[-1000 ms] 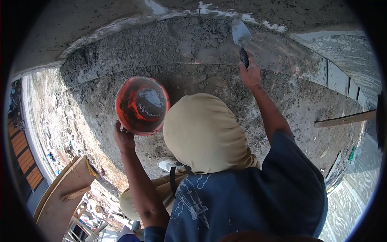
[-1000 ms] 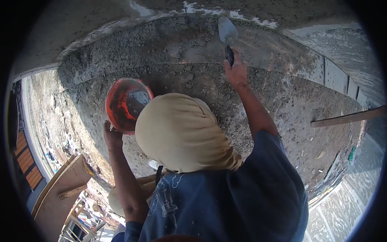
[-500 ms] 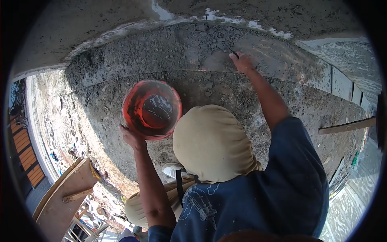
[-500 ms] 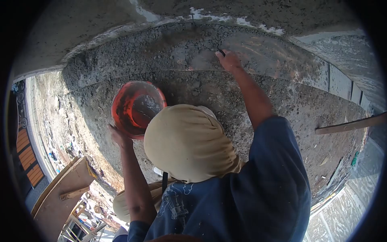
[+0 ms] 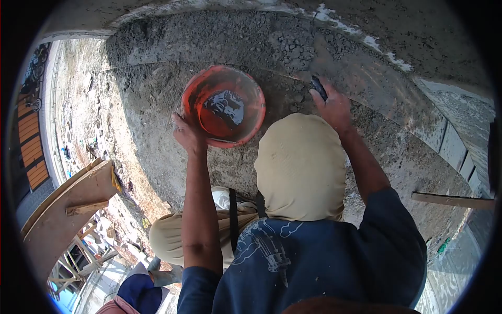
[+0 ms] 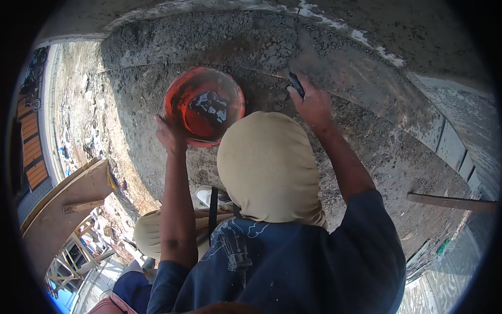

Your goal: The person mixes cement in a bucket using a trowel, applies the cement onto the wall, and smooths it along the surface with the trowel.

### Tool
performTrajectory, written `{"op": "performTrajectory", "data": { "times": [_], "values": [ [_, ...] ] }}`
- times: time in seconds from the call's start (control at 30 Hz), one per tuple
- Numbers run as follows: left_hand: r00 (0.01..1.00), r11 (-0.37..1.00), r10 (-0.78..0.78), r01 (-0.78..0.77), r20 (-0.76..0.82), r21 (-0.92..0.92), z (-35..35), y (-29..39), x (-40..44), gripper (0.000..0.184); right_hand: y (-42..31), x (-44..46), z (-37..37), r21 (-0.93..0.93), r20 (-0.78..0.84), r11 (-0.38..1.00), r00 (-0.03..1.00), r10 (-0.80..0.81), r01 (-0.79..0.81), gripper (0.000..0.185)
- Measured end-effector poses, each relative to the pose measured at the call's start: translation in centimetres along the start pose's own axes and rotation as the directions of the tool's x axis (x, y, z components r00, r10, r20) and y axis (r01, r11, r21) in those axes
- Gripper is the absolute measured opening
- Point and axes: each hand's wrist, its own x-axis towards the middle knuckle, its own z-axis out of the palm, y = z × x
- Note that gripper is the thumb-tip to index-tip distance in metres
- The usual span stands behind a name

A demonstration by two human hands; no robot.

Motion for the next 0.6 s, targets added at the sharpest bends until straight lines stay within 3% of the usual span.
{"op": "performTrajectory", "data": {
  "times": [0.07,0.17,0.27,0.33,0.37,0.47,0.57,0.6],
  "values": [
    [1.000,1.000,-0.016,0.016,0.003,-0.004,-0.1,0.4,-0.5,0.076,-1.7,-0.8,-0.3,-0.071,0.103,0.977,0.976,-0.191,0.199,0.044],
    [0.999,0.998,-0.011,0.013,-0.043,0.058,-0.7,-0.5,0.1,0.074,0.4,1.0,1.8,-0.097,0.144,0.983,0.975,0.172,-0.159,0.047],
    [0.998,0.999,-0.041,0.042,-0.041,0.020,-1.3,-2.4,0.9,0.073,2.3,1.2,2.5,-0.194,0.358,0.981,0.932,0.061,0.010,0.048],
    [0.999,0.998,-0.049,0.048,-0.016,-0.044,-2.6,-4.9,1.6,0.071,0.3,2.6,2.2,-0.148,0.440,0.973,0.893,-0.095,0.177,0.048],
    [1.000,0.999,-0.009,0.011,-0.029,0.052,-3.1,-4.8,1.0,0.071,-1.0,2.7,2.1,-0.123,0.479,0.961,0.863,-0.161,0.247,0.048],
    [0.992,0.957,0.124,-0.110,-0.033,0.268,-2.9,-4.2,-0.2,0.068,-1.9,8.1,6.7,-0.157,0.216,0.982,0.974,-0.073,0.108,0.047],
    [0.990,0.943,0.137,-0.118,-0.039,0.310,-3.1,-3.9,-0.2,0.059,-2.9,10.8,8.8,-0.157,0.331,0.954,0.923,-0.194,0.256,0.046],
    [0.997,0.964,0.061,-0.048,-0.044,0.263,-3.0,-3.6,-0.2,0.056,-2.9,10.6,8.9,-0.123,0.412,0.941,0.879,-0.239,0.314,0.046]
  ]
}}
